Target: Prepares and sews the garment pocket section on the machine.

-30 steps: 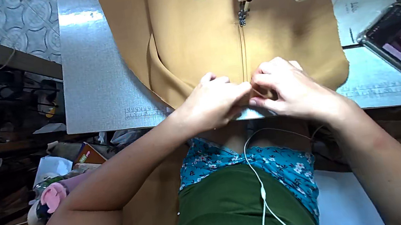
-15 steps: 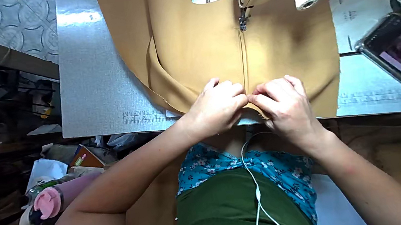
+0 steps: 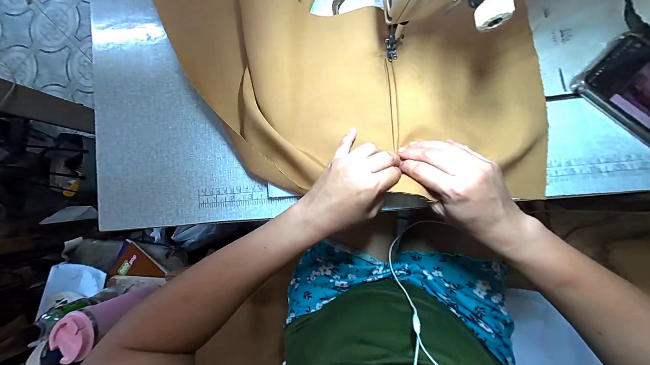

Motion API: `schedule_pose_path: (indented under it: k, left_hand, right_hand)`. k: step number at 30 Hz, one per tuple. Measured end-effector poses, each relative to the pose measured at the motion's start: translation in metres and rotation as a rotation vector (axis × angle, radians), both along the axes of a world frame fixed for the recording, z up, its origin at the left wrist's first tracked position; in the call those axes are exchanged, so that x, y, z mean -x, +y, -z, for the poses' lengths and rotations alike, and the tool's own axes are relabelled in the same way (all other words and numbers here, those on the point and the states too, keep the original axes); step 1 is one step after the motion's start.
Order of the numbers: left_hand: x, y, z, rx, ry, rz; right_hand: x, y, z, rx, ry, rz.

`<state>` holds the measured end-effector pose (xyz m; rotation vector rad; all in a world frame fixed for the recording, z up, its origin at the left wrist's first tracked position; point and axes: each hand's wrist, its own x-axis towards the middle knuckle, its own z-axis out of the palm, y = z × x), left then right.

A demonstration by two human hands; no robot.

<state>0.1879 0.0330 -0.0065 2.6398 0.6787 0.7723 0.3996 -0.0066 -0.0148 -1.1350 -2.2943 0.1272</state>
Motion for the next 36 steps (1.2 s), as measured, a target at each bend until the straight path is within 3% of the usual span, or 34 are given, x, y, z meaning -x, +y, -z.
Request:
schedule_pose_path:
  k: [10, 16, 20, 23, 26, 28, 31, 33, 34, 36]
  left_hand:
    - [-0.001, 0.024, 0.005, -0.007, -0.015, 0.009]
    - [-0.005, 0.021, -0.014, -0.063, 0.202, -0.028]
    - [-0.011, 0.006, -0.042, -0.017, 0.450, -0.087]
    - [-0.017, -0.009, -0.044, -0.005, 0.470, -0.136]
    - [-0.022, -0.026, -0.042, 0.007, 0.378, -0.084]
    - [-0.027, -0.036, -0.040, 0.048, 0.295, 0.014]
    - [-0.035, -0.048, -0.034, 0.087, 0.228, 0.142]
    - [-0.040, -0.052, -0.029, 0.082, 0.216, 0.192]
    - [-0.042, -0.053, -0.028, 0.080, 0.215, 0.205]
    - [-0.044, -0.054, -0.026, 0.084, 0.214, 0.214]
  right_hand:
    - [0.002, 0.014, -0.004, 0.011, -0.029, 0.081]
    - [0.015, 0.008, -0.005, 0.040, -0.071, 0.187]
    - [0.019, -0.027, -0.002, 0.125, -0.021, 0.254]
    - [-0.001, -0.076, 0.026, -0.032, 0.093, 0.334]
    - [-0.057, -0.139, 0.070, -0.116, 0.024, 0.667]
    - [-0.110, -0.182, 0.083, 0.142, -0.073, 0.965]
    - [-0.185, -0.225, 0.072, 0.954, -0.154, 1.363]
    - [-0.214, -0.246, 0.077, 1.417, -0.278, 1.504]
    - [-0.222, -0.255, 0.083, 1.544, -0.334, 1.520]
    - [-0.225, -0.268, 0.092, 1.571, -0.374, 1.530]
